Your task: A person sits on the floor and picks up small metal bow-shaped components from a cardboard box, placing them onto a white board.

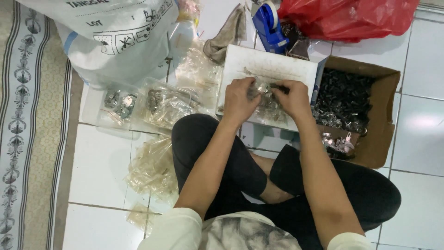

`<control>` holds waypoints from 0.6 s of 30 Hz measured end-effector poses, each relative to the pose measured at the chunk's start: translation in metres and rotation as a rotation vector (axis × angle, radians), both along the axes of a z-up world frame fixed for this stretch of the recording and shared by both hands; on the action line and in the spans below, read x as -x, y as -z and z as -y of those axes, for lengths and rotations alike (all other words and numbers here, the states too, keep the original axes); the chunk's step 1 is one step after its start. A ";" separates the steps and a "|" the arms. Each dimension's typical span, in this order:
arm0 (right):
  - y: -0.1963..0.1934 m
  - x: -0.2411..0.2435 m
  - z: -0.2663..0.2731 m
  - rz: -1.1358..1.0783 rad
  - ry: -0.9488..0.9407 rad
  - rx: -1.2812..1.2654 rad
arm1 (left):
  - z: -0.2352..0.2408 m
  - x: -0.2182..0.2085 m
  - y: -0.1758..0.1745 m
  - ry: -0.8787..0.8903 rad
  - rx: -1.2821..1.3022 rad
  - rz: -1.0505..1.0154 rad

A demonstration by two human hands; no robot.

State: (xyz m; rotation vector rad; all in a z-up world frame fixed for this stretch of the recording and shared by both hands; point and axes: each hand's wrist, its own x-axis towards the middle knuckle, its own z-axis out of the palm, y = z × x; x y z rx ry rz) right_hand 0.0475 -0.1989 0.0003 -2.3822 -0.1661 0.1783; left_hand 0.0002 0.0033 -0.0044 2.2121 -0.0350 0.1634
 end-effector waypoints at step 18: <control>-0.112 -0.001 -0.055 -0.240 -0.119 0.194 | 0.004 0.004 -0.007 0.069 -0.004 0.068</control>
